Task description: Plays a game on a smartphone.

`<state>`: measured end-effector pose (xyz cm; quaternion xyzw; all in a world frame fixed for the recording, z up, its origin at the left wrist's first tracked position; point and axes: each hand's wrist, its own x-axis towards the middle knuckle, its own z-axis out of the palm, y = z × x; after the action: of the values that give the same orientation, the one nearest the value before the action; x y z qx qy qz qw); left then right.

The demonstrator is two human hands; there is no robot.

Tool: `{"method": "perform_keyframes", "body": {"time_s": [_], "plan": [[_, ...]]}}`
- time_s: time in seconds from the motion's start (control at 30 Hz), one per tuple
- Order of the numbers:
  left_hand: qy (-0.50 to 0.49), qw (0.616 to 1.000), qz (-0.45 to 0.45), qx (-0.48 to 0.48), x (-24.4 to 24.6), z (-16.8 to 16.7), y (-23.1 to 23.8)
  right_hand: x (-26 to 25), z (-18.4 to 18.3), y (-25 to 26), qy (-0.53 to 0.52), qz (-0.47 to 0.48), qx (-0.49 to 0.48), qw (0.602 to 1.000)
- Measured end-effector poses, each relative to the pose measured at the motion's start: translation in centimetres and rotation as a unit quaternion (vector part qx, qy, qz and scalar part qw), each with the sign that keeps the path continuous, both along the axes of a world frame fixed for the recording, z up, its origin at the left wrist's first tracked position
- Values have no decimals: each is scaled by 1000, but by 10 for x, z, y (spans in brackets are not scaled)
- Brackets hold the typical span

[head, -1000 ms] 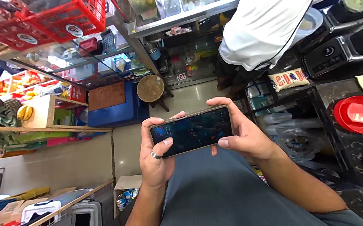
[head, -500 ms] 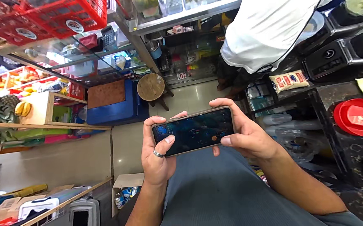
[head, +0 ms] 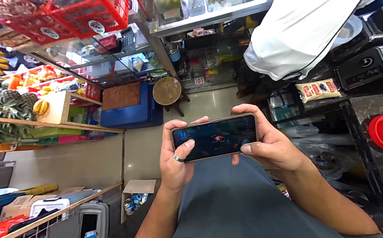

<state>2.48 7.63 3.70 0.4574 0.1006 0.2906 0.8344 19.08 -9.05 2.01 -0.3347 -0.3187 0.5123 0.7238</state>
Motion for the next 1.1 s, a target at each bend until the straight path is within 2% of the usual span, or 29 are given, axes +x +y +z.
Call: {"method": "perform_keyframes", "body": {"time_s": [0.43,0.67,1.1], "plan": [[-5,1000,-2,-1,-1,-1,0,-1,1,-1,11,-2,-7,1000],[-37,998,-40,-13,-3,-5,3,-2,1,-4,-2,-16,-29,999],[6,1000,3,11,1,1,0,0,1,-3,-11,-12,-26,1000]]}}
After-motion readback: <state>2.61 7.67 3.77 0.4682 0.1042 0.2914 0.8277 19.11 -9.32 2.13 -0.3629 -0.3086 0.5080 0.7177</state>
